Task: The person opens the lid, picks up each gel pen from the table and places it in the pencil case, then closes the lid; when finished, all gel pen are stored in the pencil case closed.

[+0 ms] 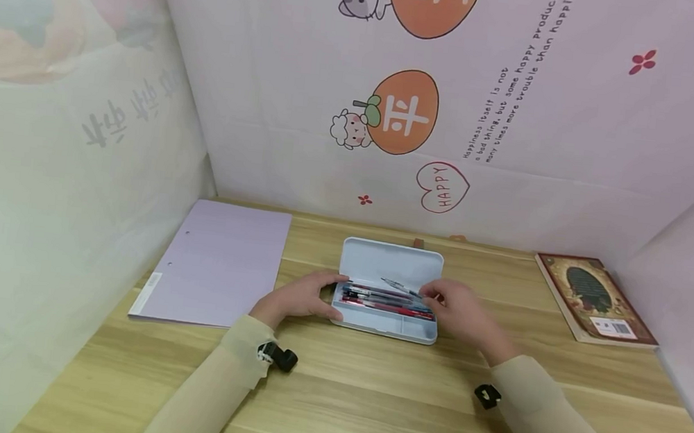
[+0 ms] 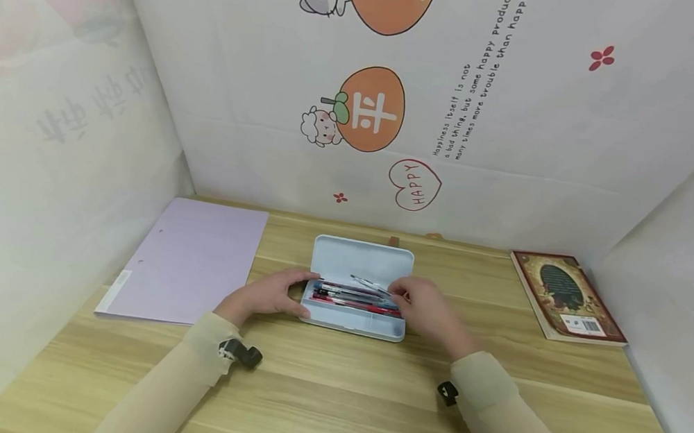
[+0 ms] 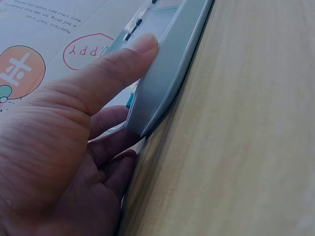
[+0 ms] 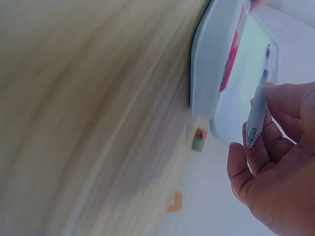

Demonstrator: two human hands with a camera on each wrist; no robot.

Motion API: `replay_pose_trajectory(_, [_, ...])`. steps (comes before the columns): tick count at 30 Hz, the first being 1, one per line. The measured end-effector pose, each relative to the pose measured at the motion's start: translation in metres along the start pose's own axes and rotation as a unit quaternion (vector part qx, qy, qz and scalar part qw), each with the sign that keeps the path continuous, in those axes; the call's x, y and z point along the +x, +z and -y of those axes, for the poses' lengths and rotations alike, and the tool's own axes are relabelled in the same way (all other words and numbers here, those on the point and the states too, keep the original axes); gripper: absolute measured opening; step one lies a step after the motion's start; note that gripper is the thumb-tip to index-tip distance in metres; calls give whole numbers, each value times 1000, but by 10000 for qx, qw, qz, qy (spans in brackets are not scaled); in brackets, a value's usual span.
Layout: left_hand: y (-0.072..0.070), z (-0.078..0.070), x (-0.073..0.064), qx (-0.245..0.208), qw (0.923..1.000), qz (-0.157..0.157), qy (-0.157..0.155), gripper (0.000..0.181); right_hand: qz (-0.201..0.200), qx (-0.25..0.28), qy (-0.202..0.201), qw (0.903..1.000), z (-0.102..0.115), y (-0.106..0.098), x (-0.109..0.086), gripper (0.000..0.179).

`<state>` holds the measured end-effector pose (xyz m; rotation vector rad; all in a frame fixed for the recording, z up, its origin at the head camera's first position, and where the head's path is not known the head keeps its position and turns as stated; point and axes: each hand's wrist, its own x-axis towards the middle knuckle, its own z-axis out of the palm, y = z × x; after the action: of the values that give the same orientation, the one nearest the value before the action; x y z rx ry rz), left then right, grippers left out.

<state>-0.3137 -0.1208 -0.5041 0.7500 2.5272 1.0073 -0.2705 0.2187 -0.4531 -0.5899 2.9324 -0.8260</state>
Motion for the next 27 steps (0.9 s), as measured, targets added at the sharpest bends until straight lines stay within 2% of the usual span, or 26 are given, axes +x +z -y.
replay_pose_trajectory(12, [0,-1,-1,157,9999,9,26,93,196,-156,-270,9993,14,14,28,13])
replay_pose_trajectory(27, [0,-1,0,186,9998,3,-19,92,225,-254,-413,9986,17,28,43,9])
